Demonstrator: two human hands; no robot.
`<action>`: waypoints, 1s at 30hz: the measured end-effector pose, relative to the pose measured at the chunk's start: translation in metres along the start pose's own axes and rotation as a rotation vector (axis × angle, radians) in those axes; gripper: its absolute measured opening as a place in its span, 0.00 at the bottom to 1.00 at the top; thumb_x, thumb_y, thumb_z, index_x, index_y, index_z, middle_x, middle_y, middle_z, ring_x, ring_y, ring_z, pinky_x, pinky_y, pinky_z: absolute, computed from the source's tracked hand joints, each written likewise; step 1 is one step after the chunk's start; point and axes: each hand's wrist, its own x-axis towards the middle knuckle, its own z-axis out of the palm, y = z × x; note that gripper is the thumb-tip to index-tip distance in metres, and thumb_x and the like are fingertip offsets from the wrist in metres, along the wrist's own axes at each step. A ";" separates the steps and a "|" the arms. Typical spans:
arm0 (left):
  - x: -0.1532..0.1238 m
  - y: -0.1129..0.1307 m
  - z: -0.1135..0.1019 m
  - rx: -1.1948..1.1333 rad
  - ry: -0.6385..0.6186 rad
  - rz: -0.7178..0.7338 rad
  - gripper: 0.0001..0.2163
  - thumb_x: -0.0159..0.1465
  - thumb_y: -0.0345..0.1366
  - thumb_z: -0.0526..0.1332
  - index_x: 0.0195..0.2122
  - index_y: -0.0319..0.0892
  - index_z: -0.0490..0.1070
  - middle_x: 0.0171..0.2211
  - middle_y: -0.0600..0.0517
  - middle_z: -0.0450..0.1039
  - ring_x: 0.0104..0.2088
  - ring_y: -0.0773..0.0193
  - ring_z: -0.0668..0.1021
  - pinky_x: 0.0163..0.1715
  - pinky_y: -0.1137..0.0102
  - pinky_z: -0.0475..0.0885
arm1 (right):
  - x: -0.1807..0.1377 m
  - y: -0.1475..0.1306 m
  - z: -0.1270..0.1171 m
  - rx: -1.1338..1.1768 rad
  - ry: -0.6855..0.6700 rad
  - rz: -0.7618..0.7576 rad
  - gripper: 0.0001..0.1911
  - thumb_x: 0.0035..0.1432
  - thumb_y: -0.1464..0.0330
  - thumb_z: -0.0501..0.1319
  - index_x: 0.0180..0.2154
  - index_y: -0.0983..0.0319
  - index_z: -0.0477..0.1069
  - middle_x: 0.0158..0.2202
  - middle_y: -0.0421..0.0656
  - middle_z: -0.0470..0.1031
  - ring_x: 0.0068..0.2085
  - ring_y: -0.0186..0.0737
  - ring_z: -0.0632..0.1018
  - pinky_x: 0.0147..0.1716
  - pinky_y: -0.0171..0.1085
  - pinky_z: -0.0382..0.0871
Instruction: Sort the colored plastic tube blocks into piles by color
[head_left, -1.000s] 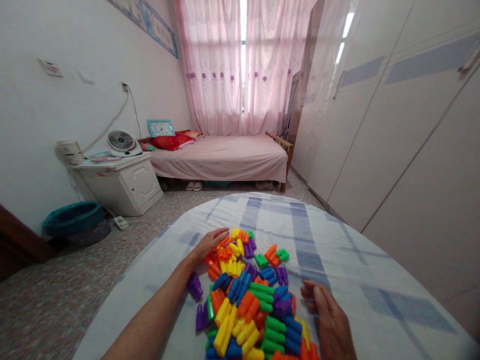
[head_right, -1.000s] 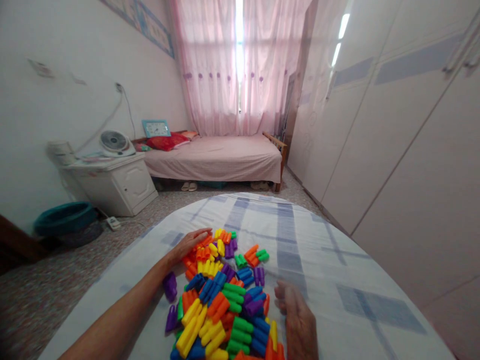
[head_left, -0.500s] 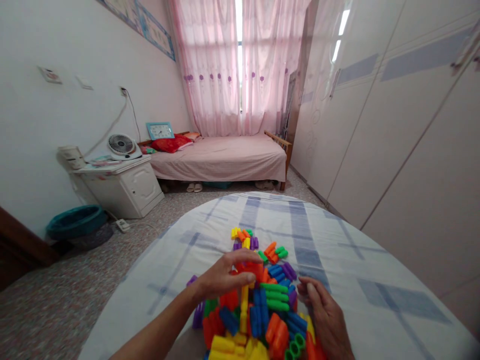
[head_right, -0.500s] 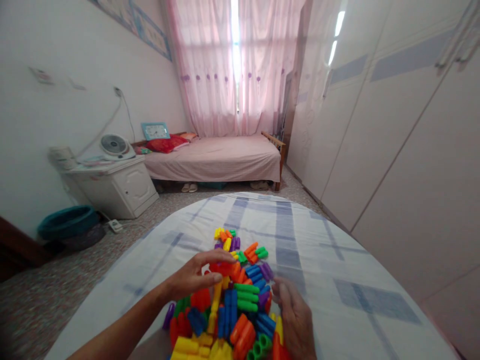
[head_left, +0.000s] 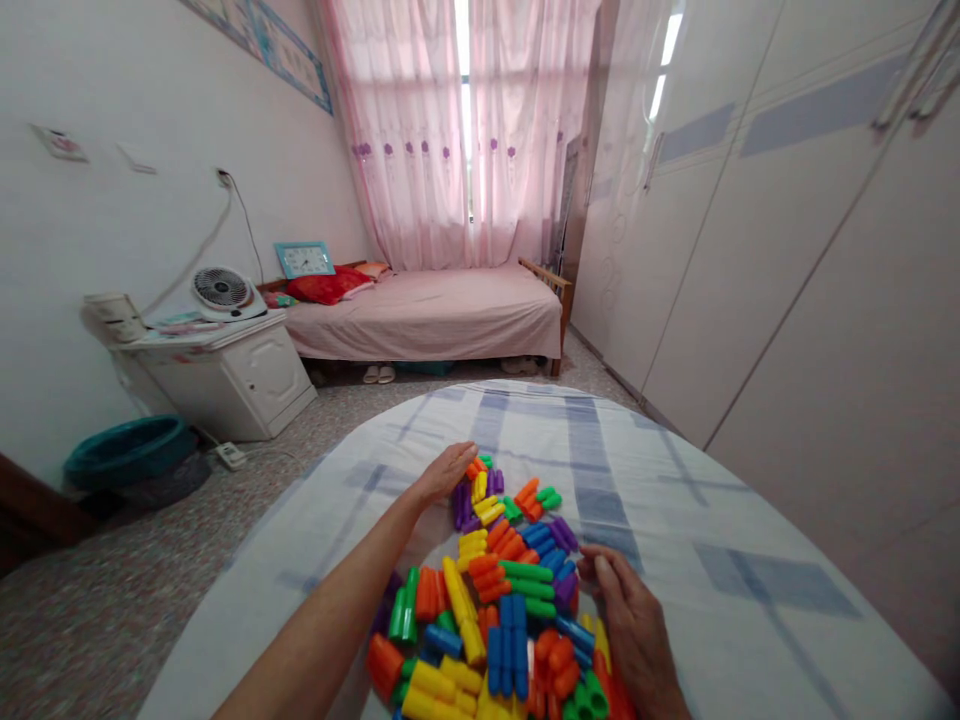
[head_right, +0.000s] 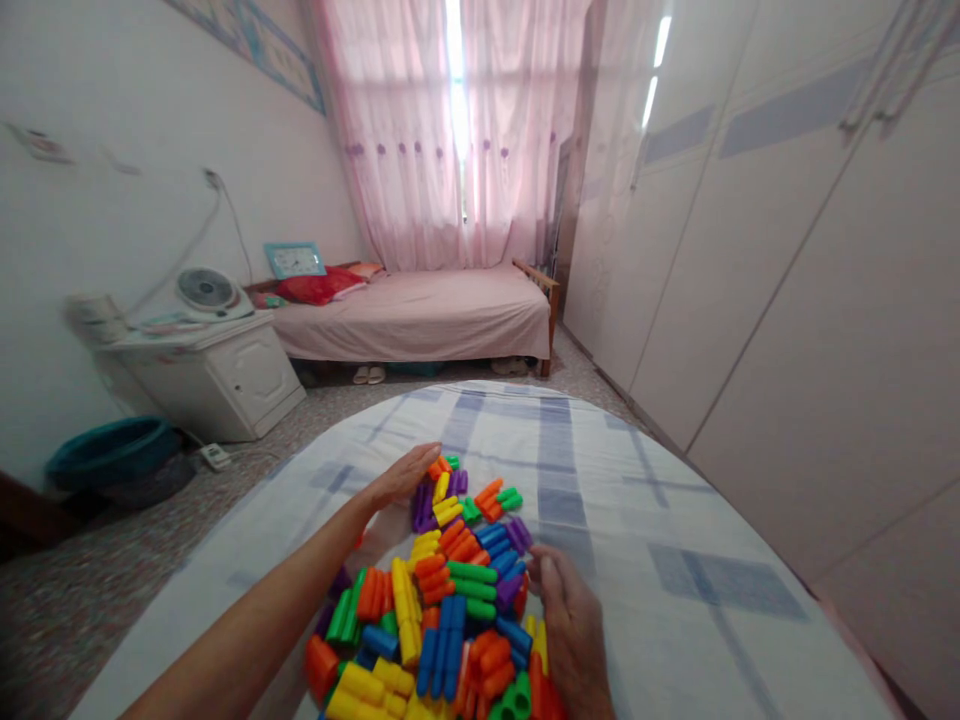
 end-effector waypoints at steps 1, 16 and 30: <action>0.001 0.001 0.004 -0.001 -0.028 0.003 0.21 0.64 0.47 0.47 0.42 0.39 0.73 0.42 0.46 0.74 0.46 0.55 0.73 0.51 0.61 0.65 | 0.000 0.001 0.000 -0.001 0.002 -0.002 0.22 0.55 0.51 0.53 0.39 0.61 0.73 0.37 0.45 0.78 0.40 0.43 0.78 0.40 0.35 0.72; -0.063 0.086 0.009 -0.068 -0.353 0.096 0.17 0.53 0.34 0.59 0.45 0.38 0.73 0.38 0.50 0.74 0.36 0.62 0.74 0.38 0.70 0.69 | 0.001 0.001 0.001 -0.008 -0.011 -0.053 0.21 0.56 0.53 0.53 0.38 0.61 0.73 0.36 0.44 0.78 0.38 0.43 0.78 0.39 0.37 0.72; -0.240 0.063 0.012 0.537 0.129 0.567 0.25 0.60 0.47 0.56 0.59 0.51 0.59 0.59 0.47 0.62 0.60 0.52 0.63 0.60 0.53 0.54 | 0.003 0.000 0.001 -0.039 -0.019 -0.100 0.19 0.55 0.54 0.53 0.38 0.61 0.73 0.35 0.44 0.78 0.38 0.43 0.77 0.40 0.39 0.70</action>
